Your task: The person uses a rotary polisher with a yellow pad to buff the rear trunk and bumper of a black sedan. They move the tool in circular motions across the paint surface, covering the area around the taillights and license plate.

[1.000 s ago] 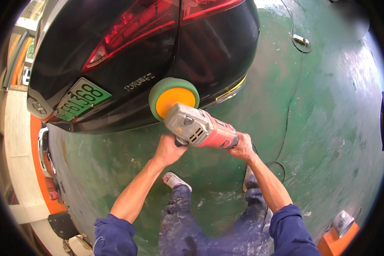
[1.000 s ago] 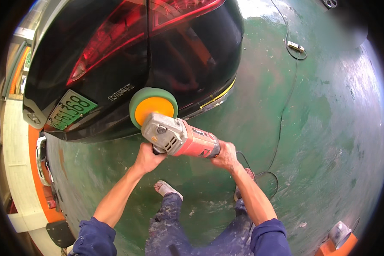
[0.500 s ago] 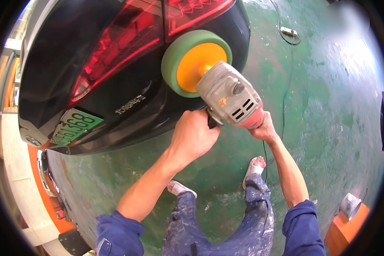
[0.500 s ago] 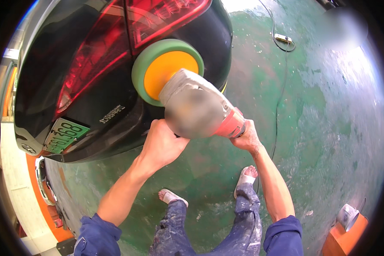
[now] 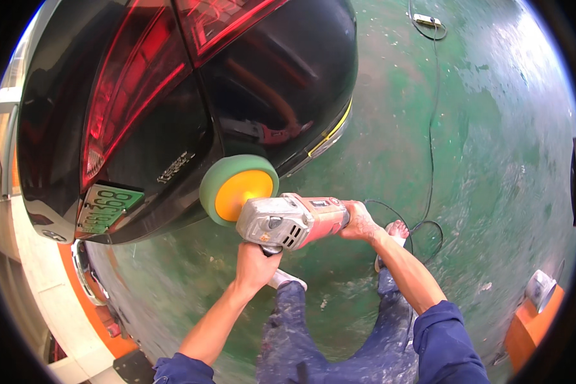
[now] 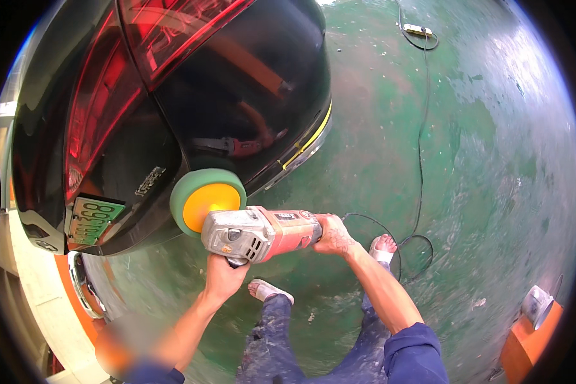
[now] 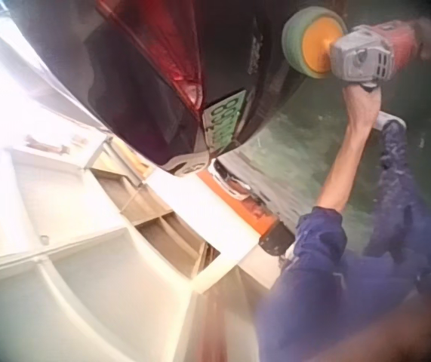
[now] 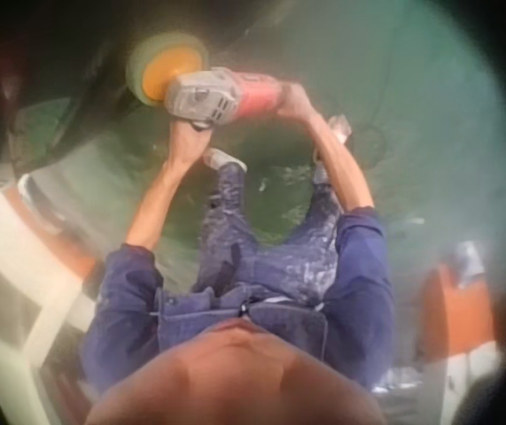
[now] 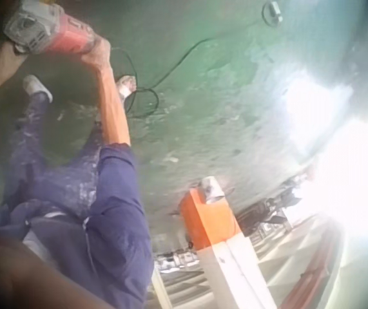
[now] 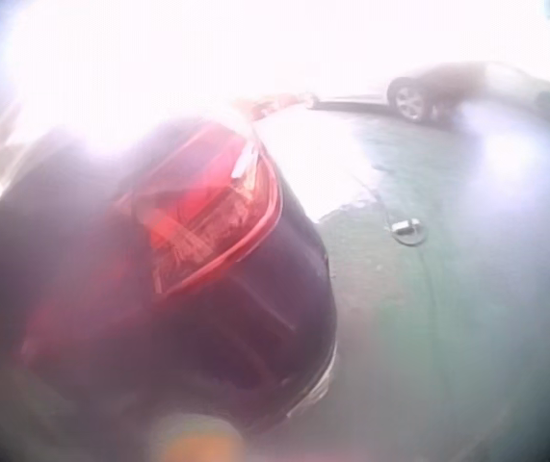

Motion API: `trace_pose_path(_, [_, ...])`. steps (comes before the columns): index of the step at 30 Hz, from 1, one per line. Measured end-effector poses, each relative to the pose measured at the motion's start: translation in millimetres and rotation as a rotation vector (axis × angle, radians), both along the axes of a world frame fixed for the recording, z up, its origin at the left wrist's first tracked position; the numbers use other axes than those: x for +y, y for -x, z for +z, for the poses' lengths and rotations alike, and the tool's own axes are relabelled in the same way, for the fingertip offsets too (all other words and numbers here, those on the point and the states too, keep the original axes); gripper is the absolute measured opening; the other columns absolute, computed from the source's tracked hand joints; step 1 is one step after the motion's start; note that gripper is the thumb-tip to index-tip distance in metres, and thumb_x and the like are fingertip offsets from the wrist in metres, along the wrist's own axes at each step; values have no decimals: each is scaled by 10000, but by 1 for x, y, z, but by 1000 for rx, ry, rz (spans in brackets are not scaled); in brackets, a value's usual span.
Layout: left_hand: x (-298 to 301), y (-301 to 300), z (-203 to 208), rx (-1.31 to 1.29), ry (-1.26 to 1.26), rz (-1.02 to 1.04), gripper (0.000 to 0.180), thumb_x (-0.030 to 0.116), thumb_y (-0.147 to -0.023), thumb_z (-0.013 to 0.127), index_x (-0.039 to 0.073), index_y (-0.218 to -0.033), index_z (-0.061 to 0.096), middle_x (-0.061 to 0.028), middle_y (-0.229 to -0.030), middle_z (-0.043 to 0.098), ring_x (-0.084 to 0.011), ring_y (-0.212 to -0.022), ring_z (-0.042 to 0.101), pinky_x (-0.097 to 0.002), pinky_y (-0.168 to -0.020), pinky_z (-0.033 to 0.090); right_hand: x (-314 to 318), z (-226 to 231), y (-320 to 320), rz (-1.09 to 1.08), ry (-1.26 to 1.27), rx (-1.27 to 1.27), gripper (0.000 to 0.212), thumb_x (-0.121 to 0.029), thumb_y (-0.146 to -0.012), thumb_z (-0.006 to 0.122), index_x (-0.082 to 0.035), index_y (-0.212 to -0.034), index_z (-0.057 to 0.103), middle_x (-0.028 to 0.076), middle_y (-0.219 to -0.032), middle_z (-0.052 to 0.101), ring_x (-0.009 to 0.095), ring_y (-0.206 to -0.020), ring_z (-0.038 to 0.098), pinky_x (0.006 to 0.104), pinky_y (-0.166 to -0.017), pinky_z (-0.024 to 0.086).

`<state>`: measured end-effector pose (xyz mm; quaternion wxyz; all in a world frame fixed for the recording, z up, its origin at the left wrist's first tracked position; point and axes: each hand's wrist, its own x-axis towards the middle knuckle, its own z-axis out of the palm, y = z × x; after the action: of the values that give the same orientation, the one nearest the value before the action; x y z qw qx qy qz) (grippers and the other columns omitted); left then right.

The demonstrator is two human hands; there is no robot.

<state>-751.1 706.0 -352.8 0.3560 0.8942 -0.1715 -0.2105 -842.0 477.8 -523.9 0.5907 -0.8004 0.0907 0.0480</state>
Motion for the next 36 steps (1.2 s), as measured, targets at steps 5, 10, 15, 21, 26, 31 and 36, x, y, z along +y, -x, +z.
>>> trace_pose_path(5, [-49, -14, 29, 80, -110, -111, 209, 124, -770, 706, -50, -877, 664, -255, -756, 652, -415, -791, 687, -405, -645, 531, -34, 11, 6, -46, -130, 33, 362, -110, -696, 733, -2, -1037, 682, 239, -965, 697, 337, -925, 709, 360, -812, 548])
trace_pose_path(10, [-137, -55, 82, 60, -60, -301, 233, 142, -780, 667, -82, -817, 619, -245, -643, 604, -377, -596, 659, -424, -560, 493, -96, 46, -12, -79, -266, -9, 333, -65, -699, 751, -23, -1028, 723, 120, -942, 752, 85, -884, 671, 310, -827, 549])
trace_pose_path(15, [-242, -104, 151, 638, 33, -240, 216, 98, -837, 625, -62, -983, 639, -5, -664, 546, -68, -450, 477, -237, -423, 391, -172, 95, -48, -134, -353, -136, 394, -56, -643, 757, -31, -1034, 709, 35, -938, 725, 94, -860, 631, 297, -802, 537])
trace_pose_path(21, [-292, -134, 150, 949, 324, -173, 168, 89, -911, 592, -49, -1004, 620, 20, -701, 498, -49, -547, 474, -227, -439, 381, -209, 99, -62, -181, -433, 11, 470, -55, -623, 757, -35, -1069, 608, 0, -802, 616, 118, -784, 602, 319, -707, 524])
trace_pose_path(26, [-238, -101, 144, 903, 219, -143, 191, 68, -864, 603, -44, -1018, 624, 0, -680, 516, -69, -499, 473, -251, -399, 377, -163, 67, -42, -97, -459, -155, 382, -53, -653, 759, -20, -1028, 695, 22, -964, 711, 99, -881, 621, 301, -798, 537])
trace_pose_path(31, [-167, -85, 124, 885, 142, -92, 293, 41, -814, 652, -72, -1084, 643, 0, -629, 520, -66, -441, 455, -239, -405, 349, -89, 36, -28, -146, -361, -66, 278, -66, -714, 735, -40, -990, 714, 64, -868, 723, 58, -853, 598, 305, -812, 538])
trace_pose_path(36, [-109, -70, 100, 864, 108, -45, 385, 70, -791, 708, -115, -1117, 620, -14, -616, 525, -79, -419, 454, -241, -389, 336, -44, 39, -17, -160, -375, -144, 347, -78, -711, 733, -19, -1052, 702, 183, -951, 721, 132, -941, 663, 329, -905, 523])
